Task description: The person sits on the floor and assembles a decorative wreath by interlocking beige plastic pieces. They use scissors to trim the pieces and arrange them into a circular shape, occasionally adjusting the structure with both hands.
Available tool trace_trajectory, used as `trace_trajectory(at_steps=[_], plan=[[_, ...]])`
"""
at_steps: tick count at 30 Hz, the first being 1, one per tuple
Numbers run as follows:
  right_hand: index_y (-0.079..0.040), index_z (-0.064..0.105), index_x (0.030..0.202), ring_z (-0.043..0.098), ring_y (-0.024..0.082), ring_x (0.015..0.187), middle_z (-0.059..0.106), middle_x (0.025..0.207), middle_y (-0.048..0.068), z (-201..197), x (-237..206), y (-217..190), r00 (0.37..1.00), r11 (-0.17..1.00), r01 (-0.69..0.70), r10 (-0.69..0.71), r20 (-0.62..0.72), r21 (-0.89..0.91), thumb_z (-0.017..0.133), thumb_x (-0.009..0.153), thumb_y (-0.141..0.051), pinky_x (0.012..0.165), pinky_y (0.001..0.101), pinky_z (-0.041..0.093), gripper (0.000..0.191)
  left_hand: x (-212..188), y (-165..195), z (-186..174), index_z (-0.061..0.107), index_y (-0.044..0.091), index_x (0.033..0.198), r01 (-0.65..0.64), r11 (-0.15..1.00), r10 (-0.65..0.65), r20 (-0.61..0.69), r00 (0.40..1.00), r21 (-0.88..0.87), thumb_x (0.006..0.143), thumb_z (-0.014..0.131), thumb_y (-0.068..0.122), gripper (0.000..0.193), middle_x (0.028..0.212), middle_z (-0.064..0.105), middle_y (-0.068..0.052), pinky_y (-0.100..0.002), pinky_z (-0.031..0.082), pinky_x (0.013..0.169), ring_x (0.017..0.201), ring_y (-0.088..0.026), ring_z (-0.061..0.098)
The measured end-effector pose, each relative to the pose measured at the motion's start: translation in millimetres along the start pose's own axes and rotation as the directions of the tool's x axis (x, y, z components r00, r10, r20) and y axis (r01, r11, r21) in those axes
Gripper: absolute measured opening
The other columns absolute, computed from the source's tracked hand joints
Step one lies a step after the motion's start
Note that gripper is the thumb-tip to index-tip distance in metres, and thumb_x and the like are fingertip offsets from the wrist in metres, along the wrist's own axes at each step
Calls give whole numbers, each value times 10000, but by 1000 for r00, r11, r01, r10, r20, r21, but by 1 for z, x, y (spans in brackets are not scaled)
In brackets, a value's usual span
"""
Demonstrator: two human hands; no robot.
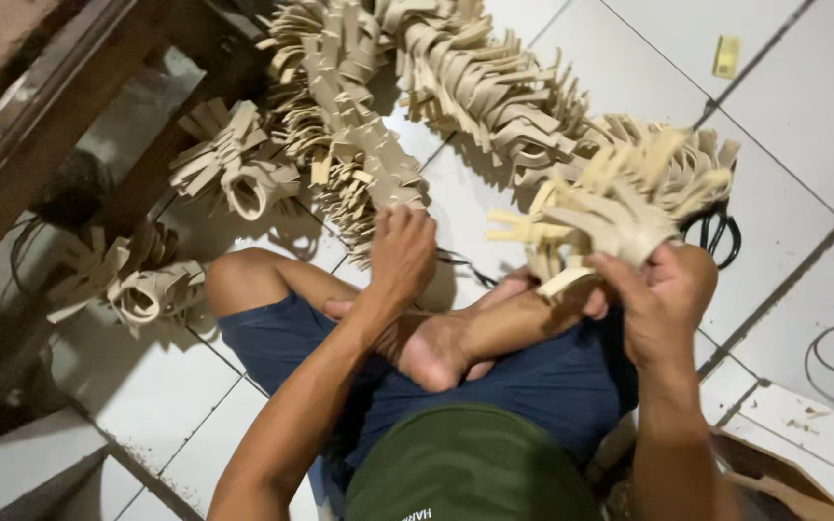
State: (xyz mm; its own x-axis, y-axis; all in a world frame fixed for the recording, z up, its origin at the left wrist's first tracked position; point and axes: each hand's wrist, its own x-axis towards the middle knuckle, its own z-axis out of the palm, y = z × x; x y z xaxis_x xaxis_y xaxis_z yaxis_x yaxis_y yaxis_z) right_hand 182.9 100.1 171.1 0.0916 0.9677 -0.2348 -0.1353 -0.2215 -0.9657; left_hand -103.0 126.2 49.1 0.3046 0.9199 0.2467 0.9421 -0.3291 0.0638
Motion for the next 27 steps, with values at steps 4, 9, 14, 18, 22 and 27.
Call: trace_trajectory(at_steps=[4, 9, 14, 18, 22, 27], plan=[[60, 681, 1094, 571, 116, 459, 697, 775, 112, 15, -4, 4, 988, 966, -151, 151, -18, -208, 743, 932, -110, 402, 235, 426, 243, -17, -8, -40, 665, 75, 928, 112, 963, -112, 12, 994, -247, 824, 752, 241, 214, 897, 672, -93, -507, 346, 979, 1013, -288, 574], [47, 697, 1128, 577, 64, 515, 735, 830, 75, 48, -15, -5, 995, 905, -80, 46, -91, -418, 769, 882, -115, 393, 221, 441, 303, -27, 2, -63, 686, 62, 1138, 349, 718, -410, 39, 911, -603, 858, 775, 171, 313, 893, 712, -90, -424, 414, 910, 866, -257, 659], [49, 704, 1152, 601, 51, 596, 728, 884, 75, 50, -23, -32, 987, 838, 26, -107, -118, -545, 790, 917, -115, 441, 219, 451, 299, -26, 34, -68, 674, 64, 1253, 313, 378, -471, 111, 875, -871, 882, 767, 144, 391, 1099, 747, -129, -340, 574, 882, 989, -254, 728], [60, 692, 1105, 635, 70, 575, 732, 869, 80, 46, -29, -39, 986, 792, 25, -122, -118, -609, 809, 883, -105, 413, 232, 467, 300, -27, 70, -76, 679, 58, 1280, 223, 401, -364, 69, 929, -888, 893, 781, 102, 402, 1162, 749, -162, -363, 557, 903, 1038, -282, 713], [49, 717, 1079, 595, 99, 527, 748, 819, 96, 41, -32, -39, 982, 778, -68, -60, -182, -625, 820, 871, -110, 420, 229, 456, 281, -20, 88, -88, 635, 53, 1367, 210, 289, -371, 93, 924, -934, 964, 712, 51, 410, 1204, 740, -164, -365, 574, 922, 1074, -279, 722], [41, 668, 1182, 590, 100, 529, 754, 939, 107, 35, -27, -28, 989, 910, -97, 43, -142, -402, 780, 881, -76, 404, 229, 439, 342, -2, 101, -106, 566, 55, 1454, 33, 438, -252, -87, 964, -899, 895, 681, -35, 578, 1191, 728, -168, -384, 560, 891, 995, -291, 702]])
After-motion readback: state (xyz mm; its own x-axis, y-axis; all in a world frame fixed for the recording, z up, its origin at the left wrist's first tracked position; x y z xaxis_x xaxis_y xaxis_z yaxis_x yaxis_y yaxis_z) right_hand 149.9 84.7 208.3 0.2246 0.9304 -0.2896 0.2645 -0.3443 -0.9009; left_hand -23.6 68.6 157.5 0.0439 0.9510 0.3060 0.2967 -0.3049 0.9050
